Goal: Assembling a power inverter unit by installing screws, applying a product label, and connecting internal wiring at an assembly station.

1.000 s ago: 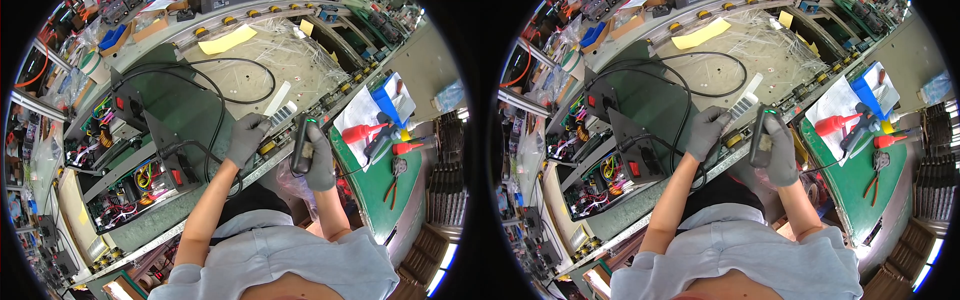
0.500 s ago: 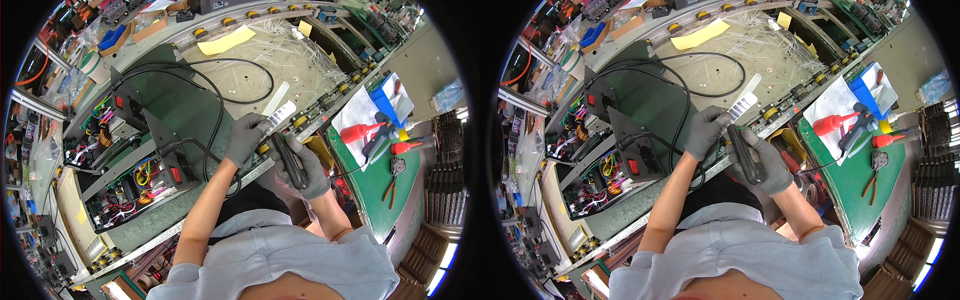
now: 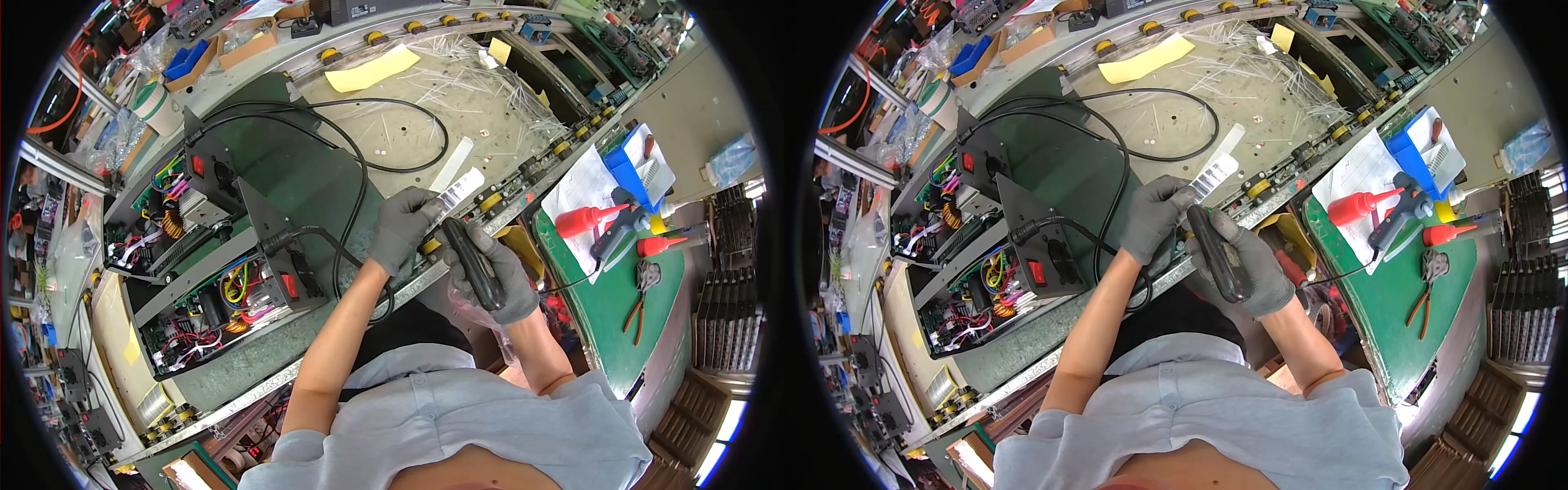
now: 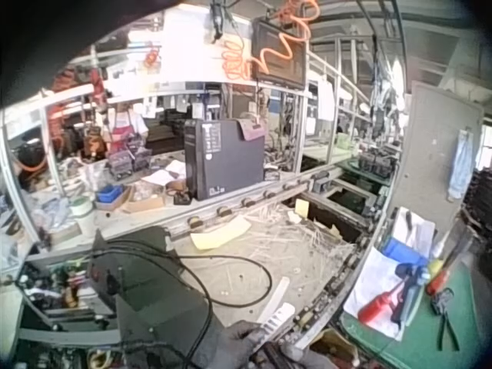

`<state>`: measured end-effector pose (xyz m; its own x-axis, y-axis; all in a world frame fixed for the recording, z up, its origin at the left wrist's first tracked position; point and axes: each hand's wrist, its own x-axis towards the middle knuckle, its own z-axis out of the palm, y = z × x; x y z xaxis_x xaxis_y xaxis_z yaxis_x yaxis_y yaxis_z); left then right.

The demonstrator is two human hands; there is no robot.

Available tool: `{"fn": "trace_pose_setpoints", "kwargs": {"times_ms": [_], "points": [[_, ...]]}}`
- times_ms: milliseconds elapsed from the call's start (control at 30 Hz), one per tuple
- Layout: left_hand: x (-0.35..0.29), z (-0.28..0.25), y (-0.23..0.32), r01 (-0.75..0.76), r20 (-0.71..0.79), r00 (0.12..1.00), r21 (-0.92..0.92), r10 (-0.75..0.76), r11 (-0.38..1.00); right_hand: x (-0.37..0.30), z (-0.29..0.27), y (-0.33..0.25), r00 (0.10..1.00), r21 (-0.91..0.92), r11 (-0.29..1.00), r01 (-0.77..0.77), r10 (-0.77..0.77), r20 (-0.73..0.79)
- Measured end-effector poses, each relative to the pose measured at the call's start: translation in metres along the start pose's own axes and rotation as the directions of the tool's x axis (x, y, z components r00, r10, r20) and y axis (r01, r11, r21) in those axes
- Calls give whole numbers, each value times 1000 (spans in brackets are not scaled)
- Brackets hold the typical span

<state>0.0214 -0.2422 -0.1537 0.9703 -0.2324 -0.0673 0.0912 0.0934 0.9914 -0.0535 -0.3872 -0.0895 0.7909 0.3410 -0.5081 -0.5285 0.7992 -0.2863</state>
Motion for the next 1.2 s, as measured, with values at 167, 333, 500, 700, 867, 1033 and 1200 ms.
{"fn": "trace_pose_setpoints", "kwargs": {"times_ms": [167,333,500,700,867,1033,1200], "points": [[3,-1,-6,-22,4,1000,-35,22,999,6,-24,-9,988,-200,980,2,29,151],[3,0,-1,-63,-14,998,141,65,988,3,6,-10,903,-589,719,369,-429,41],[1,2,2,-11,-3,1000,140,11,990,21,0,-18,889,-610,673,418,-441,123],[4,0,-5,-43,-9,999,176,46,983,12,-3,-17,870,-637,660,399,-491,36],[4,0,-6,-53,-19,998,178,57,983,-10,-2,-4,911,-378,860,344,-403,-88],[4,-2,-3,-21,20,1000,146,19,989,-5,-12,2,995,-183,980,74,-85,-52],[2,0,-6,-41,15,999,88,39,995,0,-20,0,997,-169,985,-39,50,61]]}}
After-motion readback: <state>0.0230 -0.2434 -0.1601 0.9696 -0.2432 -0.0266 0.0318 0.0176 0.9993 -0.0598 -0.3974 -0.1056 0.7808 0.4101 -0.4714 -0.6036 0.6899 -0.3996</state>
